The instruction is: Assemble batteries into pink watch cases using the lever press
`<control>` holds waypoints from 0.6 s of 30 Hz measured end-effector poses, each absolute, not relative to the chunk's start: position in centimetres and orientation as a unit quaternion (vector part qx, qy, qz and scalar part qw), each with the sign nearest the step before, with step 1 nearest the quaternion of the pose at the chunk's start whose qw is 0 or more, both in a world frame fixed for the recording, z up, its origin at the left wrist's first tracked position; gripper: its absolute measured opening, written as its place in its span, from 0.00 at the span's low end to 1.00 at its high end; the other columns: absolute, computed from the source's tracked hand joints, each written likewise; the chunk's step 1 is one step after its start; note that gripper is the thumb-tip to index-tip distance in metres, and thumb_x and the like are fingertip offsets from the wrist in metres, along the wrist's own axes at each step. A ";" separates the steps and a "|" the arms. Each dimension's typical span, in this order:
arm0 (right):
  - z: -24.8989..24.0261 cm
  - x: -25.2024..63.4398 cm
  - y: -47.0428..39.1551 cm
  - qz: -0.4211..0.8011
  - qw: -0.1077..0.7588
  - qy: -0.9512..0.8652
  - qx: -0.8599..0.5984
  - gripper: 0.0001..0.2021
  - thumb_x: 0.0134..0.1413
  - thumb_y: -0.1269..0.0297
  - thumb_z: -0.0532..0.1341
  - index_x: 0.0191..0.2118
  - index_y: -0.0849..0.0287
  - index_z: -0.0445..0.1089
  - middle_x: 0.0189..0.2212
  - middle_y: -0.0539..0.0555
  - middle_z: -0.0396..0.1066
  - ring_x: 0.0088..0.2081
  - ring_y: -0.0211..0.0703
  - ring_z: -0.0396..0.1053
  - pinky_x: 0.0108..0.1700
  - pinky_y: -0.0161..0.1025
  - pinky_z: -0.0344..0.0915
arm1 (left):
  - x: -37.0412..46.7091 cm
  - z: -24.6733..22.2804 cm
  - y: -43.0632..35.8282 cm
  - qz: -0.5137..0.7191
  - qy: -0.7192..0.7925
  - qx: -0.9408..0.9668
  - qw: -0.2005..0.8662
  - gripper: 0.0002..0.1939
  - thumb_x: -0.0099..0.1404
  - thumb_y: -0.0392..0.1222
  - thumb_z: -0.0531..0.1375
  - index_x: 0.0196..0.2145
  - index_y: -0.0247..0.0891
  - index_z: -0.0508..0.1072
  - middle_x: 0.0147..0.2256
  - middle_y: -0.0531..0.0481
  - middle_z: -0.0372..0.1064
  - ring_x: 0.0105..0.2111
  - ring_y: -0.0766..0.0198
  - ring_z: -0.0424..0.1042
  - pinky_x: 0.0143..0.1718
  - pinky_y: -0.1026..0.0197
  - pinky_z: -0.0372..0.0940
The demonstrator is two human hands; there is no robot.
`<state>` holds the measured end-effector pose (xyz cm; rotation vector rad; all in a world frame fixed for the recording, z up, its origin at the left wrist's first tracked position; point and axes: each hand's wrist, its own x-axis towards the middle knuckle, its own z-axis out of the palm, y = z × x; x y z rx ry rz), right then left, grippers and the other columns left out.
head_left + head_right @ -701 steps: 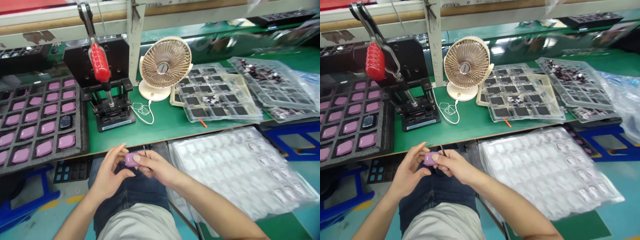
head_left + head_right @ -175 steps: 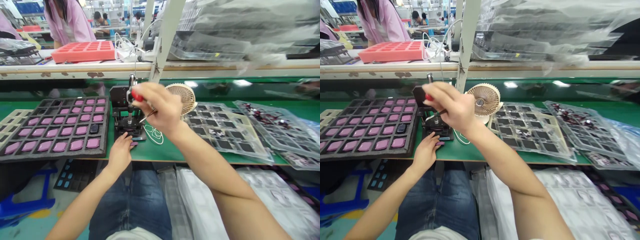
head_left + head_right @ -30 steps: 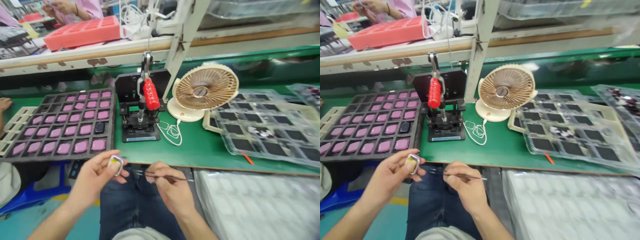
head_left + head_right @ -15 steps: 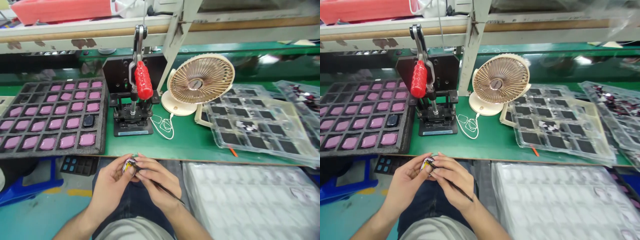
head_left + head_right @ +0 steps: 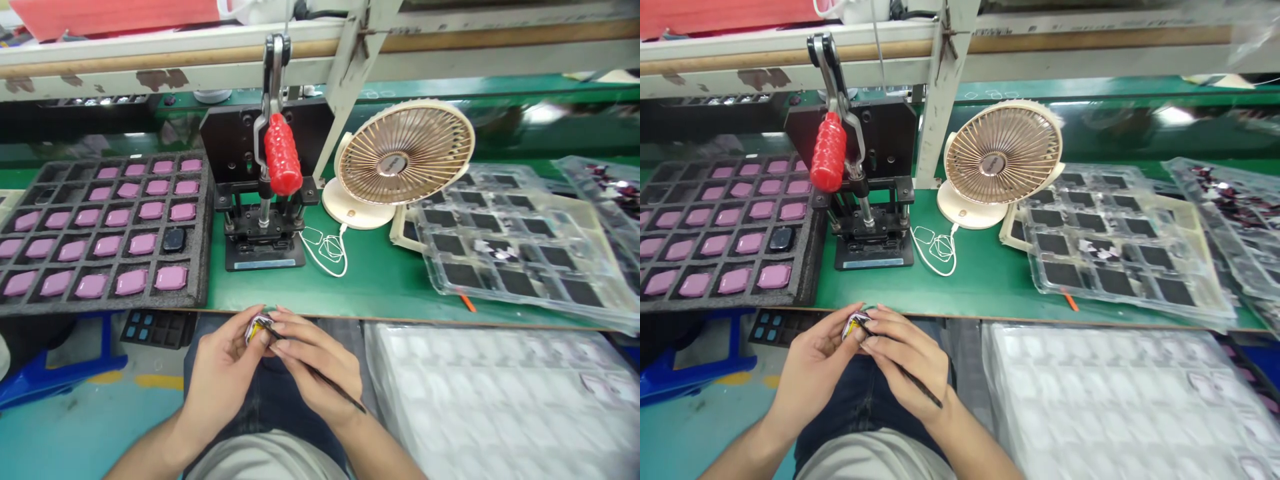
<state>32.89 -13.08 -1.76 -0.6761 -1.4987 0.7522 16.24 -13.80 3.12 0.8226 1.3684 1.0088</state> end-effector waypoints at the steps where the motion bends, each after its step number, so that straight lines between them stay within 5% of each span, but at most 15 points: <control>1: -1.8 32.9 -13.1 0.327 0.618 -0.652 -0.293 0.25 0.60 0.84 0.67 0.56 0.49 0.80 0.52 0.56 0.81 0.56 0.58 0.79 0.60 0.66 0.78 | 16.3 3.1 -13.8 0.431 0.587 0.353 0.587 0.22 0.64 0.51 0.73 0.54 0.44 0.83 0.47 0.44 0.84 0.47 0.48 0.83 0.48 0.54 0.80; 18: -3.3 32.3 -13.8 0.296 0.633 -0.644 -0.311 0.24 0.65 0.80 0.66 0.59 0.46 0.78 0.54 0.56 0.80 0.58 0.59 0.78 0.59 0.67 0.78 | 15.8 1.9 -14.0 0.444 0.512 0.267 0.685 0.24 0.63 0.48 0.75 0.55 0.42 0.82 0.52 0.39 0.82 0.51 0.47 0.82 0.45 0.53 0.81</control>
